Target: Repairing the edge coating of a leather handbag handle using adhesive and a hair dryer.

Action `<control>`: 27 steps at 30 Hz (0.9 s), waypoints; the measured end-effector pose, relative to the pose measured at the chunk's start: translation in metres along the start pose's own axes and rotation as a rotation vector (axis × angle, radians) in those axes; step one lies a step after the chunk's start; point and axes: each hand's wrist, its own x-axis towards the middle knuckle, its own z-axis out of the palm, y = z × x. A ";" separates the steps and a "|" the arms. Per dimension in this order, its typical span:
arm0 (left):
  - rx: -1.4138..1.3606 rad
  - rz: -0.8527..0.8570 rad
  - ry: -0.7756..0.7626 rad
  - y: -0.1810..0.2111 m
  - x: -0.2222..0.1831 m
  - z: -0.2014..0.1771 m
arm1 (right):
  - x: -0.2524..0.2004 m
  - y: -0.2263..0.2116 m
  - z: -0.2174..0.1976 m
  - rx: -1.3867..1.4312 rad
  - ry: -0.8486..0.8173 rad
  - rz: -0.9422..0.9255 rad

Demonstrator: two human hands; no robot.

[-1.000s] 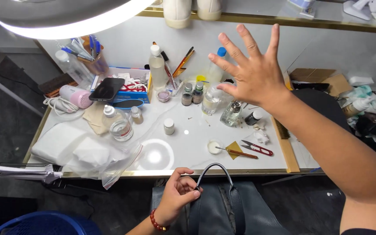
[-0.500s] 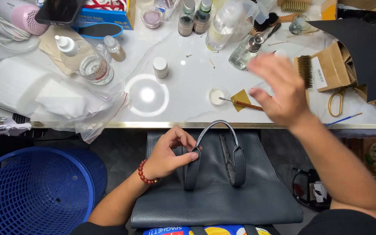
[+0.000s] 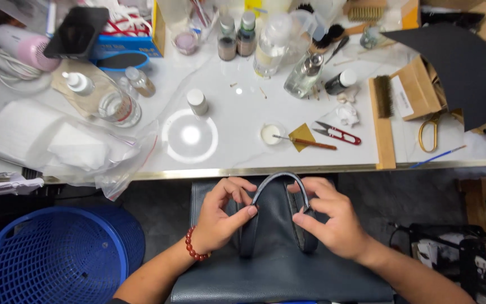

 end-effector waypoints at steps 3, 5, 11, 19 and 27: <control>-0.122 -0.028 0.039 0.001 -0.003 0.012 | -0.022 0.015 0.009 0.211 0.028 0.165; -0.150 -0.027 0.047 0.008 0.001 0.019 | -0.032 0.017 0.009 0.319 0.055 0.218; -0.332 -0.114 0.084 0.018 0.011 0.035 | -0.042 0.024 0.017 0.790 0.191 0.488; -0.272 -0.137 0.116 -0.004 0.020 0.022 | 0.022 0.041 -0.020 0.102 0.209 0.018; -0.057 -0.058 0.166 -0.005 0.015 0.012 | 0.094 0.031 -0.046 -0.997 0.444 -0.497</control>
